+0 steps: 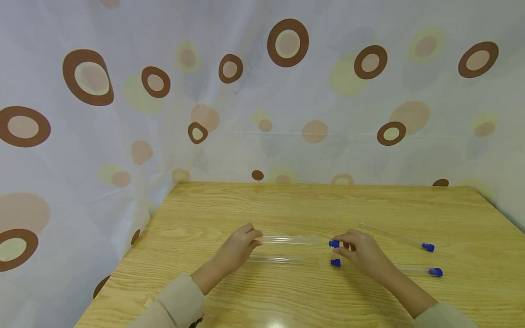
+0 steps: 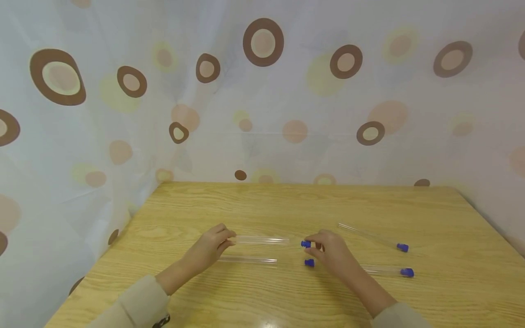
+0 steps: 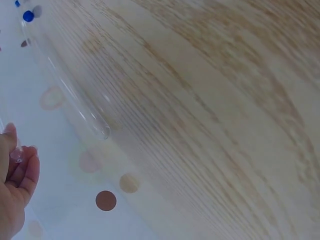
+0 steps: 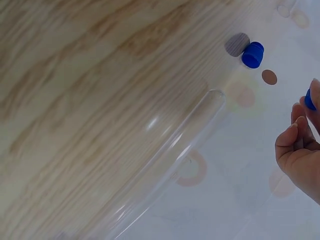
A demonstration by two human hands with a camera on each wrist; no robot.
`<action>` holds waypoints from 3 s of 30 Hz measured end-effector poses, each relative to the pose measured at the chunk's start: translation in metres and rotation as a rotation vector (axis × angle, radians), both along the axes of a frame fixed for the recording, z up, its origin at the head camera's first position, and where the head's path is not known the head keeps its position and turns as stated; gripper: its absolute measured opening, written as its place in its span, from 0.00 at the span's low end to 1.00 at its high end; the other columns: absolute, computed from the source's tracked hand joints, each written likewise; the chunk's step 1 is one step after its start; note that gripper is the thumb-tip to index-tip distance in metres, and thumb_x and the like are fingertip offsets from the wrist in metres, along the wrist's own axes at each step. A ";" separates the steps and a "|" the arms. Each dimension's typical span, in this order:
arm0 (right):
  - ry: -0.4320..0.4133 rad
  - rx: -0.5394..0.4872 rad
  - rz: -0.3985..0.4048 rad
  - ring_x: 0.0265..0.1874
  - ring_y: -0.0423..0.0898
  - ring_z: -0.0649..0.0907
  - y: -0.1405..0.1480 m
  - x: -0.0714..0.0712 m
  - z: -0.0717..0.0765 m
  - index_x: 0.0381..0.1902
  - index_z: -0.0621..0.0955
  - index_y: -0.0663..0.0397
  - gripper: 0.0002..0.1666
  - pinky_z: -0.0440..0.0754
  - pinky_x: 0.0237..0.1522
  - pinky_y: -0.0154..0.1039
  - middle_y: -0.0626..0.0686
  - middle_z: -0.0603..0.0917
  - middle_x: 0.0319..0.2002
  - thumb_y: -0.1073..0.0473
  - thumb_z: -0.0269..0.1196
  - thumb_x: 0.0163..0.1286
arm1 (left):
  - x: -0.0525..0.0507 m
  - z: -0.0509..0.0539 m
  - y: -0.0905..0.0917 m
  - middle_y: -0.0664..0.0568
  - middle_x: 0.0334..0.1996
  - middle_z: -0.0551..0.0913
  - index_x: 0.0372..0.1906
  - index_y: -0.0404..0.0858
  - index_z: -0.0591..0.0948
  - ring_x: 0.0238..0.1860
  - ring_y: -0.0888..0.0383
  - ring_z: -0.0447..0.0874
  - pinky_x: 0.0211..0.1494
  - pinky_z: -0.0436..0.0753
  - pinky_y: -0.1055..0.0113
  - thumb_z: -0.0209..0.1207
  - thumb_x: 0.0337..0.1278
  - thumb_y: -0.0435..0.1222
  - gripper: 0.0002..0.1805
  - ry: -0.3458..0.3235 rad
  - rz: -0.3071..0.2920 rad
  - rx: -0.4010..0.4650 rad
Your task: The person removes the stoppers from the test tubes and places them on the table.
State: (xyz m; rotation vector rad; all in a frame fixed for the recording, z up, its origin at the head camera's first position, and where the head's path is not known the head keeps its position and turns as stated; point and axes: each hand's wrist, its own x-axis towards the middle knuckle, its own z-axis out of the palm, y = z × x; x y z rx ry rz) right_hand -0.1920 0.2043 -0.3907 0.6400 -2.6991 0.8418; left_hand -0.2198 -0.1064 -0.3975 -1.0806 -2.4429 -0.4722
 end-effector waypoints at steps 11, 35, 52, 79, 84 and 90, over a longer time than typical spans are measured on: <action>-0.068 0.019 -0.033 0.19 0.33 0.63 0.003 -0.007 -0.002 0.42 0.83 0.65 0.15 0.64 0.17 0.29 0.44 0.72 0.22 0.62 0.66 0.58 | -0.008 -0.006 -0.003 0.49 0.29 0.78 0.38 0.30 0.81 0.28 0.61 0.77 0.31 0.78 0.81 0.62 0.50 0.28 0.09 -0.035 0.027 0.023; -0.067 0.057 -0.030 0.17 0.35 0.62 0.008 -0.023 -0.011 0.44 0.83 0.66 0.16 0.62 0.16 0.29 0.45 0.71 0.20 0.62 0.65 0.58 | -0.021 -0.019 -0.011 0.47 0.31 0.79 0.40 0.29 0.81 0.32 0.56 0.81 0.34 0.82 0.73 0.60 0.52 0.27 0.09 -0.220 0.088 0.030; -0.177 0.116 -0.012 0.18 0.38 0.63 0.008 -0.033 -0.023 0.45 0.82 0.69 0.18 0.61 0.17 0.29 0.48 0.76 0.23 0.61 0.64 0.59 | -0.026 -0.027 -0.007 0.46 0.33 0.79 0.40 0.29 0.80 0.34 0.54 0.81 0.36 0.82 0.72 0.59 0.54 0.28 0.09 -0.282 0.087 0.003; -0.202 0.180 -0.013 0.22 0.38 0.72 0.010 -0.037 -0.031 0.43 0.83 0.68 0.17 0.71 0.21 0.29 0.51 0.81 0.27 0.60 0.64 0.60 | -0.032 -0.032 -0.002 0.47 0.33 0.79 0.38 0.30 0.81 0.35 0.54 0.81 0.36 0.82 0.69 0.59 0.55 0.29 0.07 -0.356 0.079 -0.048; -0.223 0.183 -0.001 0.21 0.38 0.69 0.009 -0.037 -0.031 0.44 0.83 0.67 0.17 0.68 0.20 0.29 0.50 0.80 0.26 0.60 0.63 0.60 | -0.032 -0.033 -0.001 0.47 0.32 0.79 0.37 0.30 0.81 0.35 0.54 0.81 0.36 0.82 0.69 0.59 0.55 0.30 0.07 -0.342 0.079 -0.053; -0.236 0.183 -0.005 0.18 0.38 0.65 0.009 -0.037 -0.031 0.45 0.82 0.66 0.18 0.63 0.19 0.29 0.49 0.78 0.24 0.59 0.63 0.61 | -0.032 -0.034 0.000 0.48 0.30 0.80 0.35 0.32 0.82 0.33 0.56 0.80 0.34 0.81 0.71 0.60 0.54 0.31 0.06 -0.294 0.096 -0.074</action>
